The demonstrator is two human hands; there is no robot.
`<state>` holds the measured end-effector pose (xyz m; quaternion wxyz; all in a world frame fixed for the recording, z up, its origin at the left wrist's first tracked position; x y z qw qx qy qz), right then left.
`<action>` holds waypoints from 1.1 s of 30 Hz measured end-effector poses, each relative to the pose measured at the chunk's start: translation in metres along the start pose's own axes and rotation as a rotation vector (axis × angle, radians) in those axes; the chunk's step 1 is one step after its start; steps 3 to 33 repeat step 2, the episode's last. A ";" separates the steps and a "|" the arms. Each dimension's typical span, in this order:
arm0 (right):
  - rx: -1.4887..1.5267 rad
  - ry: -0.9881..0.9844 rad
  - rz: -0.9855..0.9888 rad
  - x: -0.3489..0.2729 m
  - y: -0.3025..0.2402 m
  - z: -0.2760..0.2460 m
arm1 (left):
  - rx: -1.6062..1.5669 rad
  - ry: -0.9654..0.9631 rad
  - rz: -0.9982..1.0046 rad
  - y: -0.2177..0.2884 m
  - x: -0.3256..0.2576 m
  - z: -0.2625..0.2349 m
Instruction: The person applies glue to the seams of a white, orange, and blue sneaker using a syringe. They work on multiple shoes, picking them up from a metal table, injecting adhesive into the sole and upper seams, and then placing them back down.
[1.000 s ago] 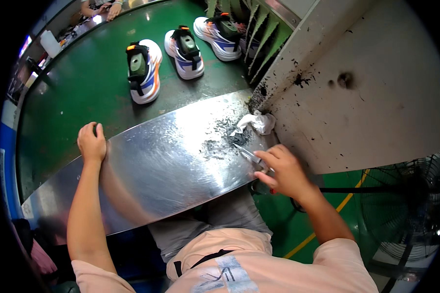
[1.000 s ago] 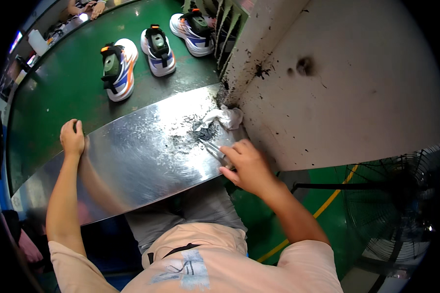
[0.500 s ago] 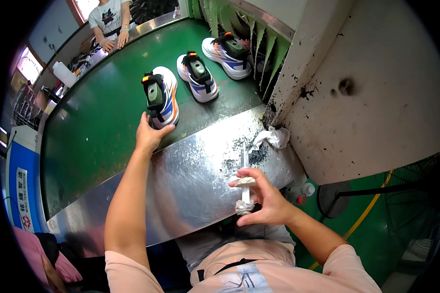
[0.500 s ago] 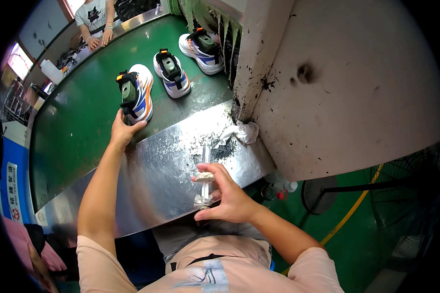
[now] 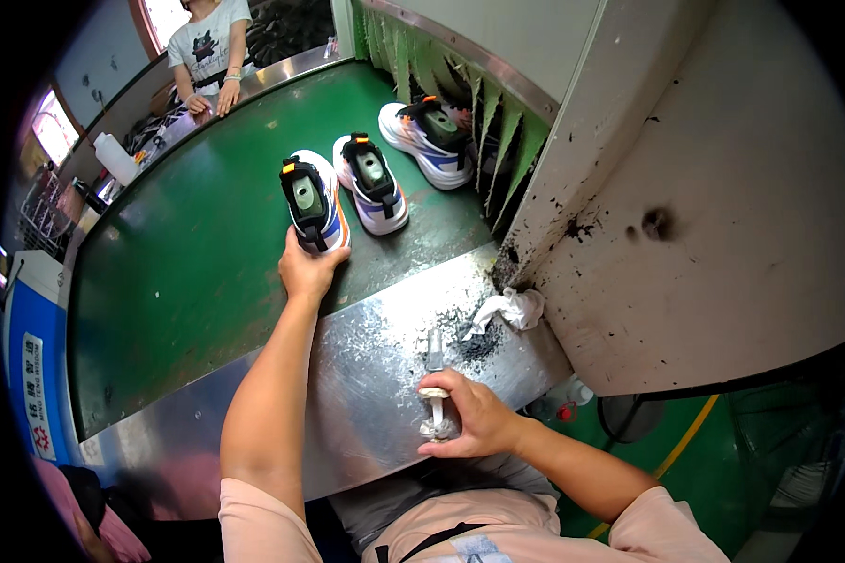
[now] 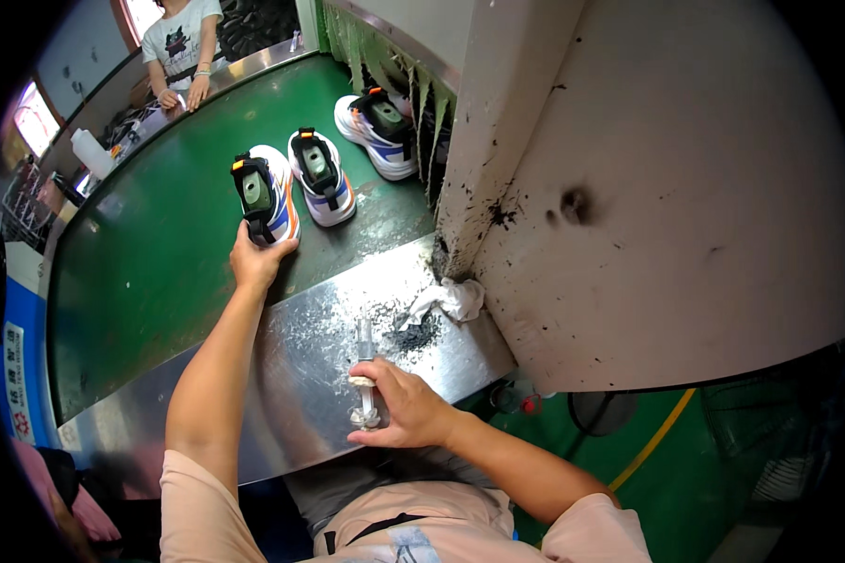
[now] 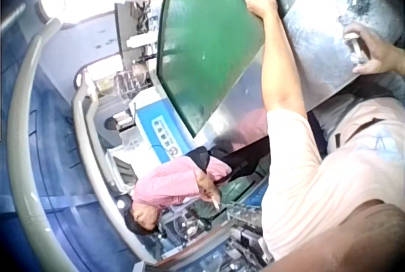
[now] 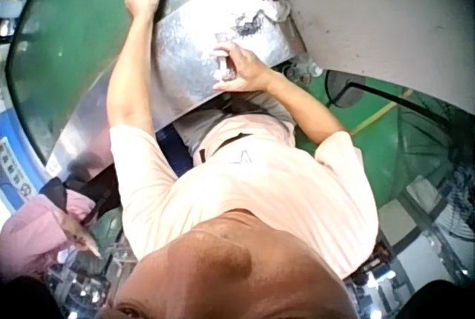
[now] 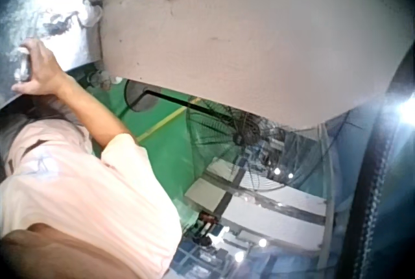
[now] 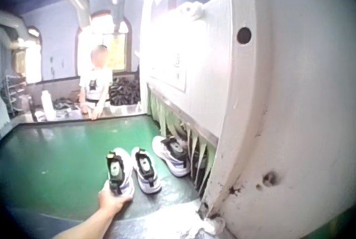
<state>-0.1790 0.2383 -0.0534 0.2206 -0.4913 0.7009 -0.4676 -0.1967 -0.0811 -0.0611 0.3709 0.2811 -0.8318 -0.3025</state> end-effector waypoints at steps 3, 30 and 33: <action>-0.002 -0.017 0.029 0.001 0.000 -0.002 | 0.050 -0.025 -0.035 0.004 0.002 0.006; -0.002 -0.017 0.029 0.001 0.000 -0.002 | 0.050 -0.025 -0.035 0.004 0.002 0.006; -0.002 -0.017 0.029 0.001 0.000 -0.002 | 0.050 -0.025 -0.035 0.004 0.002 0.006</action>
Point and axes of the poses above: each hand's wrist, its own x-axis towards the middle knuckle, its own z-axis out of the palm, y = z × x, the point moved 3 cm from there along x, towards the middle knuckle, and after that the axes turned 12 degrees about z, right-handed, at the moved point
